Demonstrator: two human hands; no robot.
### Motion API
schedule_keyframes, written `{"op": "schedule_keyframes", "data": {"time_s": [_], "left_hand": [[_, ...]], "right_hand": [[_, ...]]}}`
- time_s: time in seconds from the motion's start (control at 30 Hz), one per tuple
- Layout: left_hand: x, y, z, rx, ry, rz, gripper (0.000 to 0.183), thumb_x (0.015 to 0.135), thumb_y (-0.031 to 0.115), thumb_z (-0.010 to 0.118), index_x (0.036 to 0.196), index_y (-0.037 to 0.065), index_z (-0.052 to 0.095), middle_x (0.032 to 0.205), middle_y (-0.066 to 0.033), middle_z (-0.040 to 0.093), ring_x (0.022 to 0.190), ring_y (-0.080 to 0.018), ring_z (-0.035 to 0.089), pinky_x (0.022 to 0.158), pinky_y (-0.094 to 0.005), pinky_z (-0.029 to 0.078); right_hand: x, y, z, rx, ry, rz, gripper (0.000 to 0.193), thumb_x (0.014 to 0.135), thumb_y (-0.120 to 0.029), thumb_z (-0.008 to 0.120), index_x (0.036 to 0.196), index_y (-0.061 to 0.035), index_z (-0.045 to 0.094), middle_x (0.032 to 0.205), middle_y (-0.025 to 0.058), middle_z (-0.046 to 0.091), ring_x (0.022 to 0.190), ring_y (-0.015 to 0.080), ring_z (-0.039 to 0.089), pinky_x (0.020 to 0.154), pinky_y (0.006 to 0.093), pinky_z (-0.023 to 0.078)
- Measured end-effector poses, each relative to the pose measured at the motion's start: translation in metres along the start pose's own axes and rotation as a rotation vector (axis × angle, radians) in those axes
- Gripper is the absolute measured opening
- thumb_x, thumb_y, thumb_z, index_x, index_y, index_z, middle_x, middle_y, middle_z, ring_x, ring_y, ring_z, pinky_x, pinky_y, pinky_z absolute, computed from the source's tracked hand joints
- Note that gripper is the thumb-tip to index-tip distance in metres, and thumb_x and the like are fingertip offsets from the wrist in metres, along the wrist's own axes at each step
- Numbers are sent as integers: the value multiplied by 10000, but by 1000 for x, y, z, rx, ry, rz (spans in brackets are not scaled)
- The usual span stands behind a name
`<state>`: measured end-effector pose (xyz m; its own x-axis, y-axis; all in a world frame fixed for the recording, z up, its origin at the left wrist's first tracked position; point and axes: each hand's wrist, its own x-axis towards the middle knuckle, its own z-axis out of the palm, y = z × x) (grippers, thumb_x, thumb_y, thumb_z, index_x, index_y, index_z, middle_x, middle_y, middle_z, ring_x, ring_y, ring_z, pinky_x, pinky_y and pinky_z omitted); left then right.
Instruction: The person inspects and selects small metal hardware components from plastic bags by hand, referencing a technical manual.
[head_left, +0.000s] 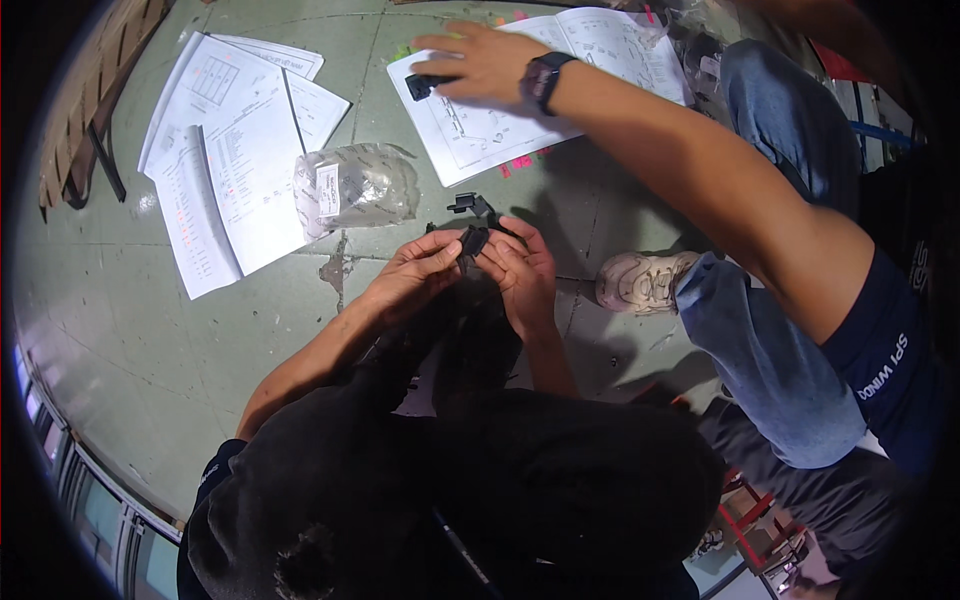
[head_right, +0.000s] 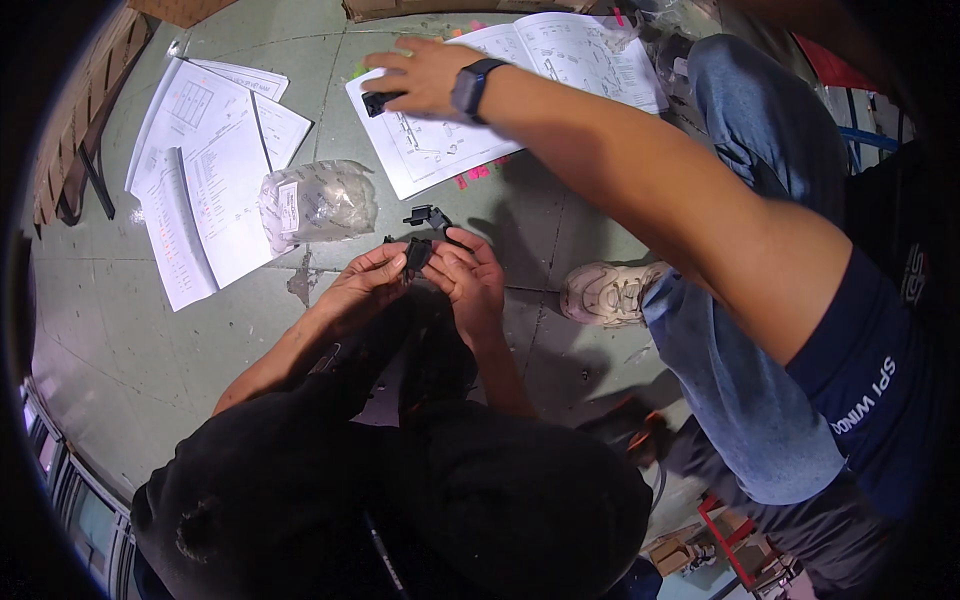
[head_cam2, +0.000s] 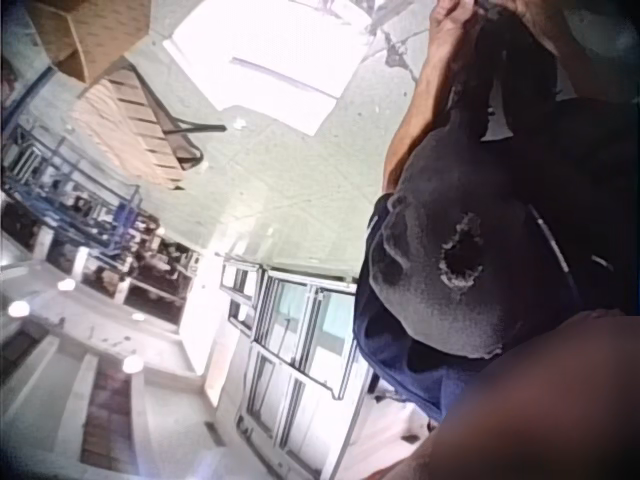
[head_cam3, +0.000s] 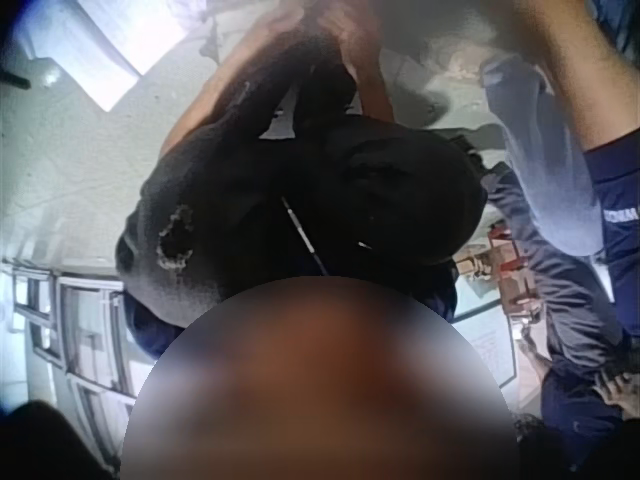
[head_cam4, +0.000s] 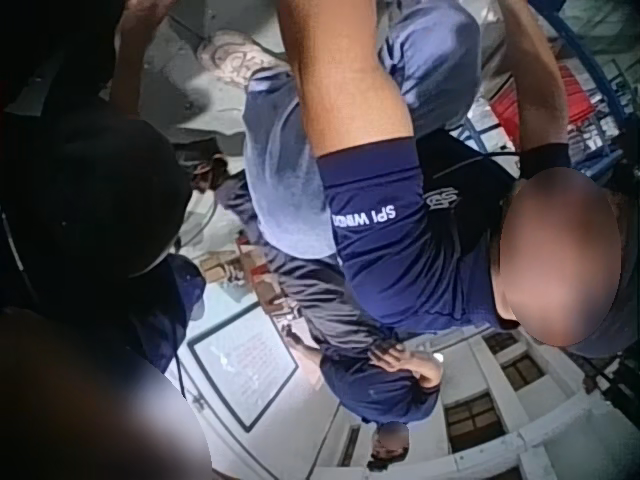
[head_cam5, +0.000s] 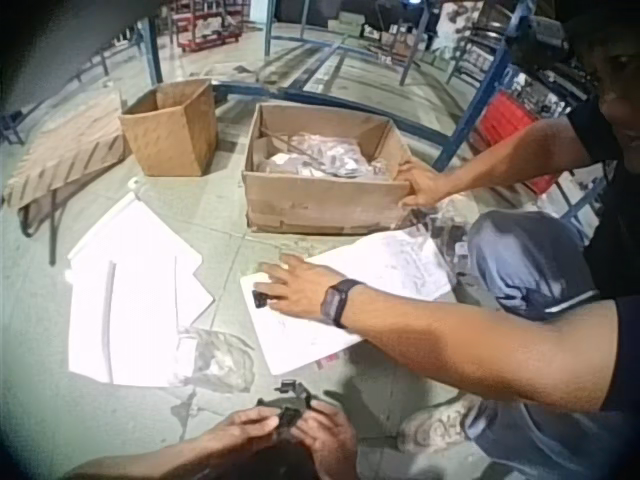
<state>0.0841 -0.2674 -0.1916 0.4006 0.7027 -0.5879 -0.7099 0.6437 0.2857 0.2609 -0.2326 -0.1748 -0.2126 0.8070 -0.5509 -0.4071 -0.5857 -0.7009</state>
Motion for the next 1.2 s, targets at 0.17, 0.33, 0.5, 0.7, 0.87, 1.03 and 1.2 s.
{"op": "schedule_keyframes", "data": {"time_s": [0.17, 0.33, 0.5, 0.7, 0.87, 1.03, 1.2], "left_hand": [[2, -4, 5, 5, 63, 14, 232, 929, 192, 617, 1143, 105, 612, 1012, 56, 620, 860, -34, 544, 814, -189, 457], [3, -5, 1, -5, 58, 10, 237, 931, 187, 612, 1153, 103, 606, 1014, 45, 625, 871, -46, 559, 822, -203, 470], [3, -4, 5, -20, 70, 25, 257, 928, 170, 614, 1170, 85, 592, 1022, 15, 639, 897, -69, 592, 825, -220, 483], [6, -1, -1, 89, 75, 137, 274, 919, 135, 624, 1178, 60, 575, 1007, -9, 647, 884, -89, 613, 810, -230, 492], [8, -2, 0, 140, 83, 162, 246, 923, 141, 620, 1149, 53, 580, 992, -17, 647, 879, -100, 619, 802, -228, 489], [9, -4, -3, 257, 63, 212, 213, 937, 146, 601, 1126, 51, 585, 977, -5, 639, 884, -84, 602, 796, -229, 487], [4, 1, 6, 231, 66, 131, 195, 945, 158, 590, 1109, 52, 584, 973, 5, 634, 885, -68, 583, 797, -227, 489]], "right_hand": [[1, -3, 2, -27, -45, -50, 301, 946, -27, 477, 1243, 15, 471, 1184, 156, 587, 1073, 214, 595, 924, 310, 491], [2, 2, 1, -131, -64, -95, 332, 904, 10, 540, 1231, 10, 489, 1142, 127, 597, 1042, 171, 589, 924, 291, 476], [3, 1, 0, -87, -69, -107, 365, 849, 67, 596, 1198, 9, 507, 1077, 103, 617, 1004, 149, 592, 913, 269, 467], [1, -1, 3, -213, -67, -133, 388, 789, 106, 651, 1145, 3, 538, 981, 56, 605, 952, 121, 587, 867, 235, 470], [-1, -2, 3, -230, -61, -172, 355, 790, 117, 651, 1111, 10, 545, 984, 75, 610, 927, 128, 608, 833, 228, 489], [-2, 1, 2, -272, -25, -160, 354, 773, 110, 677, 1087, -3, 557, 944, 46, 614, 885, 101, 602, 806, 213, 491], [-5, -2, 4, -282, -32, -170, 342, 778, 109, 675, 1079, -9, 562, 939, 41, 613, 889, 104, 602, 812, 222, 494]]}}
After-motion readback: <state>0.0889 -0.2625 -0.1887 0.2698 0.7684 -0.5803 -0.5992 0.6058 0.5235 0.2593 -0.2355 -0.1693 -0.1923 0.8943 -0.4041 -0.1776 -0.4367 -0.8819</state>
